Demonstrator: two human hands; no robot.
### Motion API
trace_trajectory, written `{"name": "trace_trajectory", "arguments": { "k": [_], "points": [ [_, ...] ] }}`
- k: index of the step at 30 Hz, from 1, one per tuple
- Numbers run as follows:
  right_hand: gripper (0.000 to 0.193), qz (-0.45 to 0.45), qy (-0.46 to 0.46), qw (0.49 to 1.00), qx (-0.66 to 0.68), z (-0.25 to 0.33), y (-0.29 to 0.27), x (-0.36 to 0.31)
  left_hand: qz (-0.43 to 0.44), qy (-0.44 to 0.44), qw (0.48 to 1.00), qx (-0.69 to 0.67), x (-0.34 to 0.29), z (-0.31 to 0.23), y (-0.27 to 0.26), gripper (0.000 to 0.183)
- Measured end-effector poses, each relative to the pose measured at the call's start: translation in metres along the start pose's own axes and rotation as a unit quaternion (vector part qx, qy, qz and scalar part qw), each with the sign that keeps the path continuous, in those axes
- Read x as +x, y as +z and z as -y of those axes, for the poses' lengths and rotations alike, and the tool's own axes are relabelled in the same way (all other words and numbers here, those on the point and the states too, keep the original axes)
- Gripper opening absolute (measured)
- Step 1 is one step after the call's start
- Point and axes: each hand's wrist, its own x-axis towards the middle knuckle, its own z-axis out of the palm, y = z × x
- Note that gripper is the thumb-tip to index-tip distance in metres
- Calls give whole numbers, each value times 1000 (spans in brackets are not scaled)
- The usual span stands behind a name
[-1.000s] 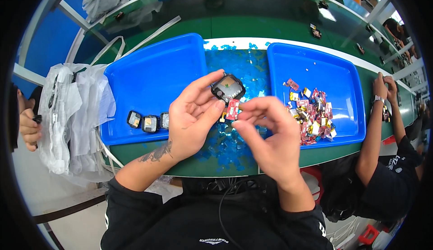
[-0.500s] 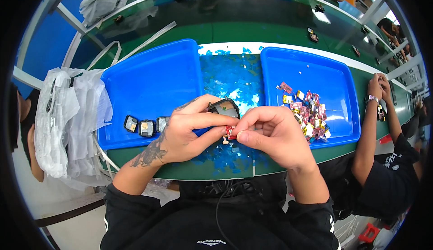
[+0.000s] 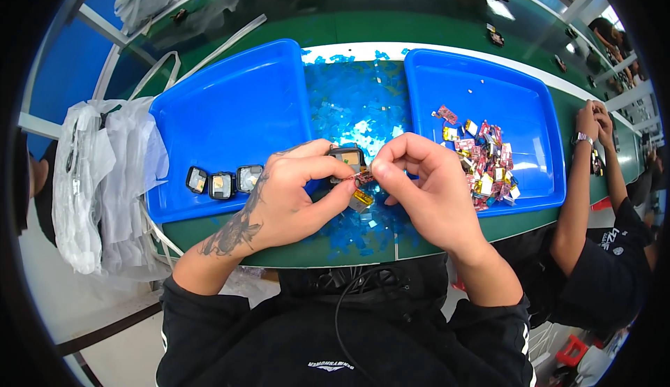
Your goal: Manual assembly and sorting of small electronic components on a factory assembly line.
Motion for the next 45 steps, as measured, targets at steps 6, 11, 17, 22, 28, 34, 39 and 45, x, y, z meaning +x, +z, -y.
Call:
{"name": "trace_trajectory", "arguments": {
  "k": [6, 11, 17, 22, 28, 34, 39, 45],
  "points": [
    [25, -69, -109, 988, -83, -7, 14, -1, -9, -20, 995, -98, 0, 4, 4, 21],
    [25, -115, -126, 985, 19, -18, 21, 3, 11, -78, 958, -275, 0, 5, 4, 32],
    [27, -153, -171, 973, -37, -22, 25, 4, 9, -75, 946, -315, 1, 4, 6, 35],
    [27, -174, -174, 968, -39, -24, 27, 4, -13, -89, 928, -363, 2, -1, 7, 39],
    [26, -182, -171, 968, -8, -27, 28, 2, -31, -66, 948, -310, 1, -2, 10, 37],
    [27, -190, -205, 960, -23, -30, 33, 1, -73, -47, 942, -324, -3, 2, 19, 34],
    [37, -181, -173, 963, -98, -28, 29, 1, -81, -48, 942, -321, -2, -5, 17, 35],
    [41, -154, -135, 977, -66, -17, 35, 4, -77, -66, 937, -335, -3, 3, 18, 34]
  ]
}}
